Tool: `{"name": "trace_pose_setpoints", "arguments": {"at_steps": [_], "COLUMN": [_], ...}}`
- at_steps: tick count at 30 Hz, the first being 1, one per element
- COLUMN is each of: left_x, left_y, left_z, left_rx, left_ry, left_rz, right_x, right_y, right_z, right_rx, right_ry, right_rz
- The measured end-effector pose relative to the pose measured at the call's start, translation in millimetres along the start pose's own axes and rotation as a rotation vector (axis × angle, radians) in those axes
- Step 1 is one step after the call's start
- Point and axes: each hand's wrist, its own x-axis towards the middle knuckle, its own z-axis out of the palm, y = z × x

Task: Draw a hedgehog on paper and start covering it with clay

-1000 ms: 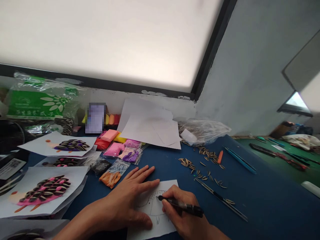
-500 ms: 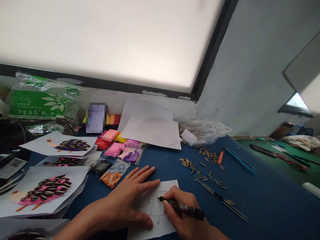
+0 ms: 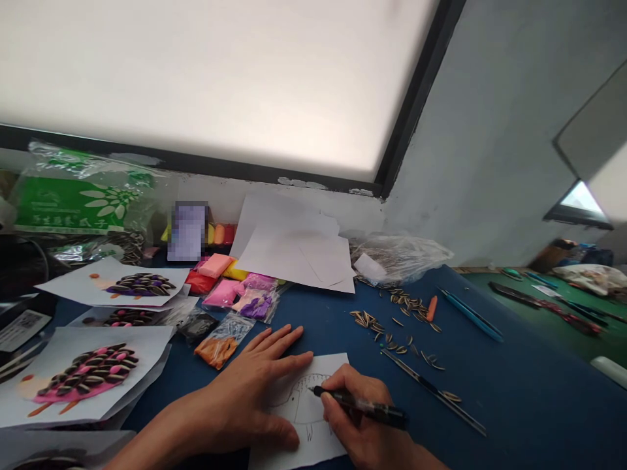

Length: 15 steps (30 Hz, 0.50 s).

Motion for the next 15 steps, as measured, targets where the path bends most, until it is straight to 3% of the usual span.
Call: {"name": "trace_pose_setpoints", "arguments": {"at_steps": [15], "left_x": [0.5], "left_y": [-2.3], "left_z": [2.3], "left_rx": [-0.01], "left_ry": [-0.001], "left_rz": [0.005], "right_x": [-0.8], "right_y": [3.7], "right_z": [1.4], "right_rx": [-0.06], "right_ry": [-0.002], "right_rz": [0.03]}}
